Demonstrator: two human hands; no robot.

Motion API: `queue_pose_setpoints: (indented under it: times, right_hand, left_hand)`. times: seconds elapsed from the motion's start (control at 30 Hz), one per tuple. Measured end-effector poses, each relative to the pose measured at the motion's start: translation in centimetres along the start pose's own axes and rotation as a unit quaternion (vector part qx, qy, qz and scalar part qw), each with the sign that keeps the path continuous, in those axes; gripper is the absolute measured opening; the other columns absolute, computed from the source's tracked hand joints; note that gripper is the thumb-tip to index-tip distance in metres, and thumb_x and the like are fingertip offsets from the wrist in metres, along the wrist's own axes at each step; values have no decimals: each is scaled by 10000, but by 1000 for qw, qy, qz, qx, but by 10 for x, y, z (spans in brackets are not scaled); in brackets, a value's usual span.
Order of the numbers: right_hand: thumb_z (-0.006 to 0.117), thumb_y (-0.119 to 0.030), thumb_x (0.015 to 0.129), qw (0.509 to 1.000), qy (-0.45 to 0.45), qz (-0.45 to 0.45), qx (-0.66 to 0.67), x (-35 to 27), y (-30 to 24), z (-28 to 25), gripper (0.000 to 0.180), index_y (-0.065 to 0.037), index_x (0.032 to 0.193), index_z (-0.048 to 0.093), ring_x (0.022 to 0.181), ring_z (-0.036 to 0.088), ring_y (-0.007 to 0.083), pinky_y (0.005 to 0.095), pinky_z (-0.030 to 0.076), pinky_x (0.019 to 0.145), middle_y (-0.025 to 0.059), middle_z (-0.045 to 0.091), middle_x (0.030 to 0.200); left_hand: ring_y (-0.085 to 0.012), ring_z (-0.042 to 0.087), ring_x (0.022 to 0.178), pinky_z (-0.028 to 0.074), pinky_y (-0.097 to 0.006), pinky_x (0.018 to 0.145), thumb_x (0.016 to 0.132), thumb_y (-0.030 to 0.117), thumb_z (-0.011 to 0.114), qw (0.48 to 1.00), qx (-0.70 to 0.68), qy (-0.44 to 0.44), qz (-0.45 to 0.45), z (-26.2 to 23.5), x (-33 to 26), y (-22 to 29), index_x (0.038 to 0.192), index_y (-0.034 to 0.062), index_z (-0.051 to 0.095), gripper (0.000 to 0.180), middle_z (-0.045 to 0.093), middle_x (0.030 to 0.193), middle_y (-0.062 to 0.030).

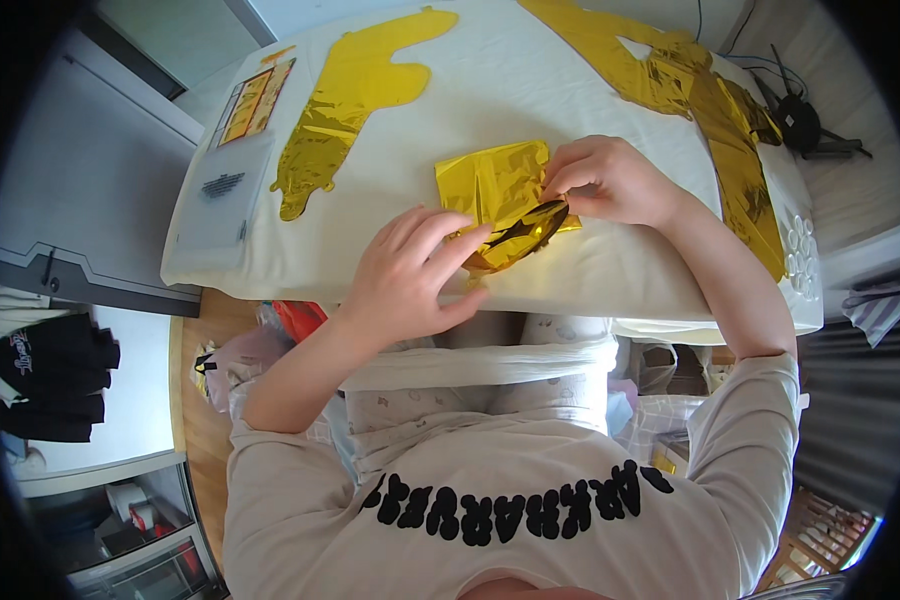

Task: The person folds a gold foil balloon by hand, repeatedly pressing and creasing it into a small square. They then place the folded balloon onto a cardboard backing, slide it into a plastic sleeve, and seal the package.

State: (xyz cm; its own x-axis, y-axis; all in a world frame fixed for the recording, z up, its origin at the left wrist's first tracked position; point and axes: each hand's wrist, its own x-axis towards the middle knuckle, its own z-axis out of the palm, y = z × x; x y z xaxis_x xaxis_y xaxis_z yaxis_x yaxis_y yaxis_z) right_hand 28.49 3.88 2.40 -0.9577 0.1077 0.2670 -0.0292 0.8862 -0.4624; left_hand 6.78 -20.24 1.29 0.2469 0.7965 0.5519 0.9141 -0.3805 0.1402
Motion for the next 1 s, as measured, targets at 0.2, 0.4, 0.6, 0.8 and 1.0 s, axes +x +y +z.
queue_pose_setpoints:
  times: [0.2,0.4,0.6,0.8,1.0]
  right_hand:
    - [711,9,746,1000,-6,-1,13,1,2,0,209,-50,940,764,879,703,295,368,578,766,87,738,984]
    - [740,2,787,1000,-8,-6,12,2,3,-1,168,-29,951,754,850,713,293,353,580,716,103,740,965]
    - [746,-6,812,1000,-10,-10,0,3,6,-1,167,-19,979,746,835,720,293,348,586,698,114,739,949]
    - [751,-15,824,1000,-15,-12,10,1,4,-4,145,-19,969,746,834,720,298,350,584,689,116,739,935]
    - [770,-51,808,1000,-17,-19,6,3,3,-4,139,-39,945,752,843,706,321,383,574,731,117,741,947]
  left_hand:
    - [-226,671,1096,533,-474,1010,846,140,753,997,73,15,24,8,-8,-8,1150,90,715,310,707,1098,-51]
    - [-278,717,1036,575,-438,942,889,68,710,999,-35,-20,-34,12,-8,-12,1134,63,703,244,730,1133,-120]
    - [-259,741,999,577,-391,900,988,90,646,936,-321,-25,-140,-5,3,-23,1245,20,660,267,747,1125,-141]
    - [-290,650,1204,510,-412,1027,1034,221,615,974,-191,-58,-104,4,48,-66,1363,73,637,361,647,1360,-157]
    - [-335,309,1545,272,-533,1254,1066,333,523,972,-75,-218,45,29,55,-87,1575,8,362,626,387,1629,-184]
